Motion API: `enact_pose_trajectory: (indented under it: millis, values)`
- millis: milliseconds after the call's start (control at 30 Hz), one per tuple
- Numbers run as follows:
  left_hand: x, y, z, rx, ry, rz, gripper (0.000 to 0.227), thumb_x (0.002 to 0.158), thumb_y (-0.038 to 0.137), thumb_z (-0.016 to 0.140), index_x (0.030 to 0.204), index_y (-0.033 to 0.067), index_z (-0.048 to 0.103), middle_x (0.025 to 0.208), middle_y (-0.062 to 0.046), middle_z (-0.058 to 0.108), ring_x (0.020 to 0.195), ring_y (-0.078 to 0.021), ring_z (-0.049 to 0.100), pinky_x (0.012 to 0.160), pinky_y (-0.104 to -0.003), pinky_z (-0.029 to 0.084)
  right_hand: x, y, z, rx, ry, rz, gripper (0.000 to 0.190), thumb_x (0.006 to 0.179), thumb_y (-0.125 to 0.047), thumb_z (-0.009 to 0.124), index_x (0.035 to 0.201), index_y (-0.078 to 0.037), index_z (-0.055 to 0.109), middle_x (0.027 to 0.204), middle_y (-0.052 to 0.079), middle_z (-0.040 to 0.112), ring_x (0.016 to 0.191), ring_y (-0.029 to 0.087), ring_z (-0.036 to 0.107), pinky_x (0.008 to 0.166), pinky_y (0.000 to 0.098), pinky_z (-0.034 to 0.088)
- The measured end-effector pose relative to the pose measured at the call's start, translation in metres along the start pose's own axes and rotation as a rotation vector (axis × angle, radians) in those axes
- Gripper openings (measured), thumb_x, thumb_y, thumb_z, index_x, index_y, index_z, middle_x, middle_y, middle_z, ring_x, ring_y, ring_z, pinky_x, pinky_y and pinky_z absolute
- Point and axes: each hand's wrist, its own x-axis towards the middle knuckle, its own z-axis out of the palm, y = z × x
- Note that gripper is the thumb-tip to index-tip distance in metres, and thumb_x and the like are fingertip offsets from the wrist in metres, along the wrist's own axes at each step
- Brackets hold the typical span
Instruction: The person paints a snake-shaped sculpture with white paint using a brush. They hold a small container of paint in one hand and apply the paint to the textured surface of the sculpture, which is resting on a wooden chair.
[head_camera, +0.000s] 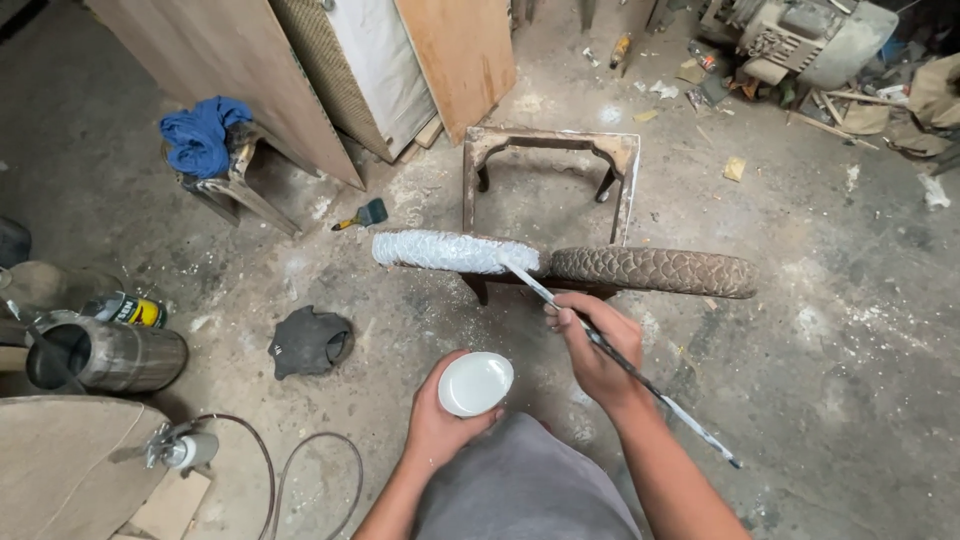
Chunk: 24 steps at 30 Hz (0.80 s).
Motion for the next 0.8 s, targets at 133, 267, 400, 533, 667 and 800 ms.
enact_pose_trajectory:
  millis: [133, 267, 400, 533, 667, 800]
  values:
    - [-0.003, -0.003, -0.005, 0.002, -0.014, -0.028, 0.087, 0.055, 0.027, 0.099, 0.133, 0.0171, 0.064, 0.133, 0.000, 0.070, 0.124, -0.0187, 0.064, 0.103, -0.034, 0.050, -0.022, 0.021, -0.008, 0.015, -0.006, -0.007, 0.021, 0.101, -0.017, 0.062, 0.106, 0.001, 0.072, 0.090, 0.012, 0.077, 0.081, 0.020, 0.077, 0.073, 0.0296, 0.064]
    - [-0.004, -0.006, -0.010, -0.011, -0.008, -0.037, 0.085, 0.055, 0.024, 0.099, 0.132, 0.0169, 0.064, 0.133, 0.000, 0.070, 0.124, -0.0179, 0.064, 0.103, -0.033, 0.051, -0.028, 0.022, -0.012, 0.034, -0.047, -0.004, 0.013, 0.099, -0.009, 0.063, 0.099, 0.001, 0.072, 0.090, 0.011, 0.074, 0.085, 0.023, 0.073, 0.080, 0.0322, 0.060]
    - [-0.001, -0.006, -0.012, -0.012, -0.023, -0.034, 0.084, 0.055, 0.023, 0.099, 0.131, 0.0164, 0.064, 0.132, 0.000, 0.070, 0.123, -0.0174, 0.065, 0.103, -0.032, 0.051, -0.025, 0.019, -0.005, -0.030, -0.044, -0.029, 0.010, 0.096, -0.004, 0.066, 0.099, 0.001, 0.074, 0.098, 0.014, 0.075, 0.090, 0.024, 0.074, 0.084, 0.0323, 0.061]
    - [0.003, -0.011, -0.019, 0.024, -0.050, -0.039, 0.086, 0.054, 0.025, 0.100, 0.132, 0.0175, 0.064, 0.133, 0.002, 0.070, 0.123, -0.0169, 0.065, 0.103, -0.031, 0.050, -0.026, 0.001, -0.002, -0.076, -0.107, -0.010, 0.011, 0.099, -0.005, 0.061, 0.099, -0.003, 0.072, 0.098, 0.010, 0.074, 0.090, 0.022, 0.072, 0.084, 0.0319, 0.058]
    - [0.012, -0.012, -0.031, 0.002, -0.097, -0.004, 0.083, 0.055, 0.022, 0.099, 0.130, 0.0175, 0.065, 0.131, 0.002, 0.071, 0.121, -0.0167, 0.066, 0.102, -0.031, 0.051, -0.014, -0.013, 0.009, -0.070, -0.020, -0.012, 0.014, 0.099, -0.008, 0.062, 0.098, 0.002, 0.072, 0.094, 0.013, 0.073, 0.086, 0.024, 0.072, 0.080, 0.0322, 0.058]
    - [0.027, -0.017, -0.047, -0.009, -0.146, 0.037, 0.086, 0.054, 0.023, 0.100, 0.132, 0.0155, 0.064, 0.132, 0.000, 0.071, 0.121, -0.0156, 0.066, 0.103, -0.030, 0.050, -0.018, -0.002, 0.026, -0.234, -0.008, -0.147, 0.020, 0.089, 0.009, 0.063, 0.106, 0.001, 0.071, 0.100, 0.016, 0.076, 0.090, 0.022, 0.077, 0.085, 0.0280, 0.067]
